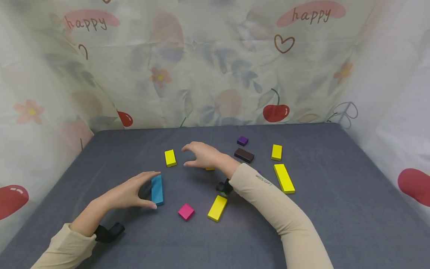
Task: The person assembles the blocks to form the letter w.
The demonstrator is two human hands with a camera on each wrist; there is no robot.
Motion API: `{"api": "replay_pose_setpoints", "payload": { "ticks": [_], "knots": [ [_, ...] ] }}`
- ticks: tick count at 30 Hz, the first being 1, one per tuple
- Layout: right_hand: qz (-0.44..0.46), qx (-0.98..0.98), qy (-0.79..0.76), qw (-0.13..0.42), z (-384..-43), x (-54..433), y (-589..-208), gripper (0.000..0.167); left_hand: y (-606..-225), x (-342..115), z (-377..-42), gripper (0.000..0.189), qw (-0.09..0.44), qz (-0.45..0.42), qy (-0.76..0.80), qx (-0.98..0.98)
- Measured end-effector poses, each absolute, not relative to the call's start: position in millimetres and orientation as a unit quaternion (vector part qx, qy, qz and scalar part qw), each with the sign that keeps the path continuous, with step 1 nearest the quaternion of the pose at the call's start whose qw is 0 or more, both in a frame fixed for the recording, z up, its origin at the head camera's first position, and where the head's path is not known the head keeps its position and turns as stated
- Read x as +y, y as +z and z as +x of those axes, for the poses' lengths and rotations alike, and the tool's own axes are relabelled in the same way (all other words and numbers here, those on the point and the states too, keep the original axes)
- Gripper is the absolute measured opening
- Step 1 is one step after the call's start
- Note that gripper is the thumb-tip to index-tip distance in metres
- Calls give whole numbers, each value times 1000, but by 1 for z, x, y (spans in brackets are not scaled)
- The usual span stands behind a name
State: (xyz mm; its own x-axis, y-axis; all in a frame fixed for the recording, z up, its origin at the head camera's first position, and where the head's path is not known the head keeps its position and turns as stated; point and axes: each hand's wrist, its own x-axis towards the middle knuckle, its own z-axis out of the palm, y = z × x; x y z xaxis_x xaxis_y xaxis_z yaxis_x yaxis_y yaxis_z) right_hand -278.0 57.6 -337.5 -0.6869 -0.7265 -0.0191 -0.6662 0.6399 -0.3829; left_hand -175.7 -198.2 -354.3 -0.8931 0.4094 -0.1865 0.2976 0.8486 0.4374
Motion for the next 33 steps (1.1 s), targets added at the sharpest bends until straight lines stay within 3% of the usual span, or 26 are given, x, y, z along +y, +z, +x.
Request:
{"api": "replay_pose_setpoints", "payload": {
  "ticks": [33],
  "knots": [
    [-364,895,-219,135,-307,5,-360,53,-364,-201,-180,91,135,188,199,952]
  ]
}}
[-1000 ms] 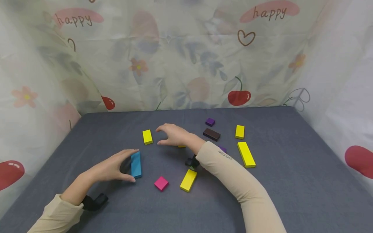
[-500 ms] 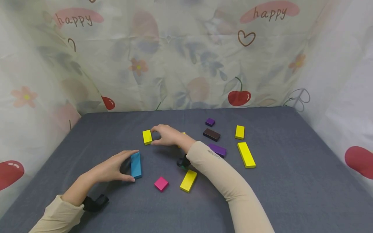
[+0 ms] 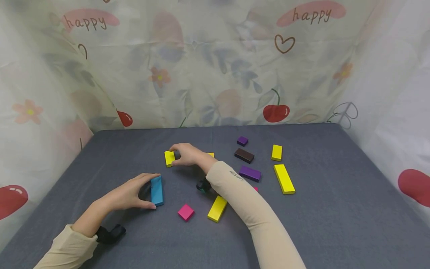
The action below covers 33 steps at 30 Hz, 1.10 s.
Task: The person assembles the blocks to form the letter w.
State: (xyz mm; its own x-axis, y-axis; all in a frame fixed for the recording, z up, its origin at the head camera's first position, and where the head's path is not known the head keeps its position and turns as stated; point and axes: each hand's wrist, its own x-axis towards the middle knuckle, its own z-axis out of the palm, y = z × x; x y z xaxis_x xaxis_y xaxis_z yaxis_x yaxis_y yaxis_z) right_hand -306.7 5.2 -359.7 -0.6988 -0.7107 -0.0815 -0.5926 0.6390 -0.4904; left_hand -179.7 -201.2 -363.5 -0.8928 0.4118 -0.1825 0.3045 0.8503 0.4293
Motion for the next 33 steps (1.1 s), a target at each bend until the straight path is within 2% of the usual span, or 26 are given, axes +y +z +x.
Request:
{"api": "replay_pose_setpoints", "payload": {
  "ticks": [16,33],
  "knots": [
    [-346,900,-220,151,-312,-4,-366,58,-365,-200,-181,82,109,200,188,955],
    [-339,905,-205,157,-318,-9,-370,57,-365,-171,-196,76,104,181,175,962]
  ]
}}
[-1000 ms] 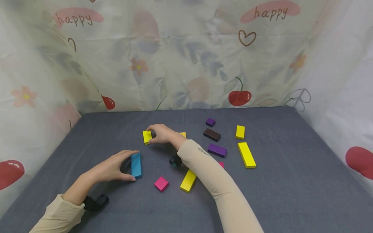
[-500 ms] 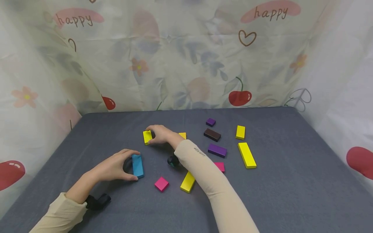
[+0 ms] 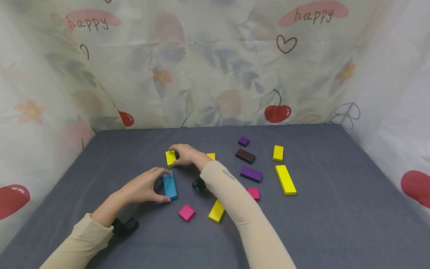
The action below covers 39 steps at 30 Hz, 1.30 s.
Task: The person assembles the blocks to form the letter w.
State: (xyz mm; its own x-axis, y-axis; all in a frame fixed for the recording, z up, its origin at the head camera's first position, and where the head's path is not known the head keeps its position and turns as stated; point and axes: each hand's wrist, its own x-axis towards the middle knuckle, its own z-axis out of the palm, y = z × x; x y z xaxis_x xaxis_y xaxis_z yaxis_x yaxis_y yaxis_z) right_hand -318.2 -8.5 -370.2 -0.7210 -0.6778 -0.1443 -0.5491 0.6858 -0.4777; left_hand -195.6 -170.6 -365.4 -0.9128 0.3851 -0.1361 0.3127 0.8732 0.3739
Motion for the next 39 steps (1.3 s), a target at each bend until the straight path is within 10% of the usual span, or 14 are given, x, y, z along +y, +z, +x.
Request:
{"api": "replay_pose_setpoints", "payload": {
  "ticks": [39],
  "knots": [
    [-374,896,-191,144,-329,-12,-382,49,-364,-158,-208,78,113,172,165,965]
  ]
}}
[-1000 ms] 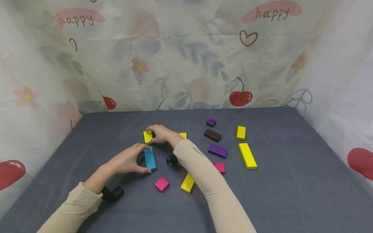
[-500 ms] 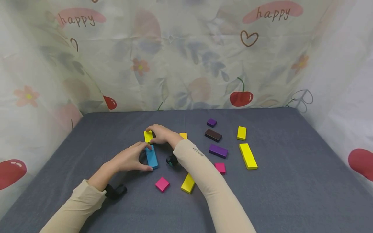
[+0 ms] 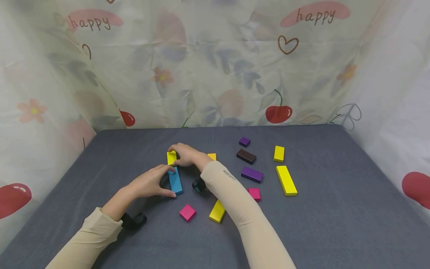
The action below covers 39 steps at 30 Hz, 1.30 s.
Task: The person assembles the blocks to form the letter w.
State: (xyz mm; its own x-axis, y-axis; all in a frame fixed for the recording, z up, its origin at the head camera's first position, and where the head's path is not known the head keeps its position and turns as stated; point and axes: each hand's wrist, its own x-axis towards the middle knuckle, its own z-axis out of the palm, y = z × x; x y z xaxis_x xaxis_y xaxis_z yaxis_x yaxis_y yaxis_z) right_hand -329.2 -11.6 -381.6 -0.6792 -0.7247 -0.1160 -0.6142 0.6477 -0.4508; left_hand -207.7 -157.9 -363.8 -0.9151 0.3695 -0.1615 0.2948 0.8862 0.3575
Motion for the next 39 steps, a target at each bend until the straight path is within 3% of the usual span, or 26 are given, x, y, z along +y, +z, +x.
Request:
{"api": "replay_pose_setpoints", "payload": {
  "ticks": [12,39],
  "knots": [
    [-383,893,-185,150,-314,-10,-367,49,-364,-160,-201,67,96,180,134,970],
    [-380,884,-200,186,-315,-7,-366,51,-363,-154,-195,69,65,171,90,979]
  ]
}}
